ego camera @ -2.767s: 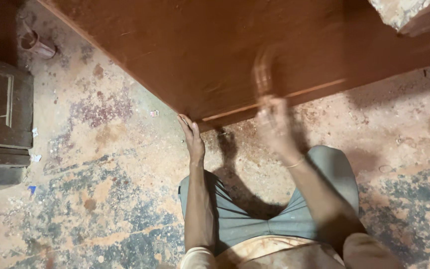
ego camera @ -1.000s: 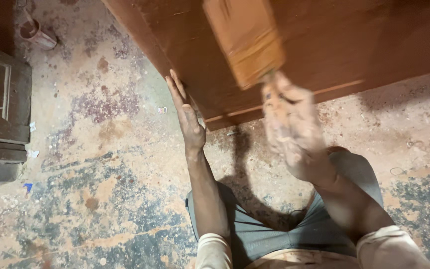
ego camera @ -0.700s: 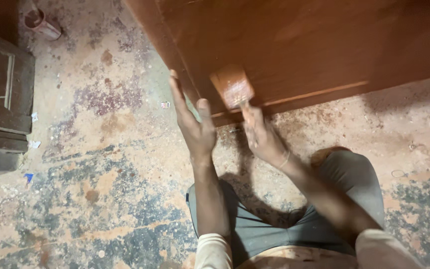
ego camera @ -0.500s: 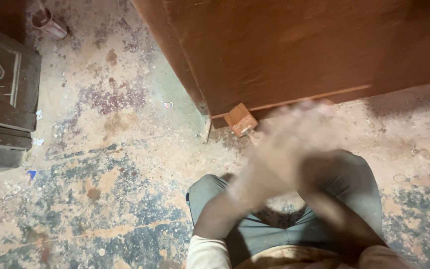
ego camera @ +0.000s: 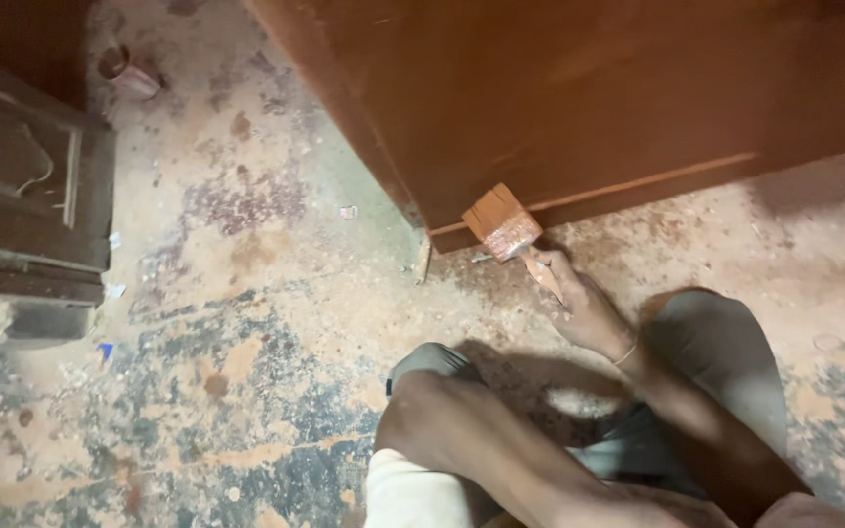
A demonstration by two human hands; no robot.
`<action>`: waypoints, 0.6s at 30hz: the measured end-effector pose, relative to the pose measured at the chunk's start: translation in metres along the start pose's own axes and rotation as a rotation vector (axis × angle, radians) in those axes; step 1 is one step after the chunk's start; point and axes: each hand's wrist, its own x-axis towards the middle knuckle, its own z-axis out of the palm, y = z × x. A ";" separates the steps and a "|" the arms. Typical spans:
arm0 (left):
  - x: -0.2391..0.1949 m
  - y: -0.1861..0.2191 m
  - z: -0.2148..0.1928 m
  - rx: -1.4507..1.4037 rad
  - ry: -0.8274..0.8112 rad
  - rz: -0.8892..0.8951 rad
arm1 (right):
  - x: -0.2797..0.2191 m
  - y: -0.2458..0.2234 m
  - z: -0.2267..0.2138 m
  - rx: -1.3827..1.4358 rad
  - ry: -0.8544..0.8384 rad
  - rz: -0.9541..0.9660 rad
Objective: The person paints the lower edge of a wooden door or panel with a reddish-brown finish using a paintbrush. They repeatedly dip the brush into a small container and apply the paint in smooth strokes along the bottom trim.
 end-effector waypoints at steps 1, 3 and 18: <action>0.001 0.005 -0.002 -0.020 0.012 -0.002 | -0.002 -0.010 -0.009 0.009 0.006 -0.084; 0.001 0.000 0.000 -0.010 0.072 -0.005 | 0.003 -0.036 -0.035 0.716 -0.003 0.097; -0.134 -0.174 0.056 -0.125 0.443 -1.205 | 0.021 0.009 -0.006 -0.044 0.061 0.412</action>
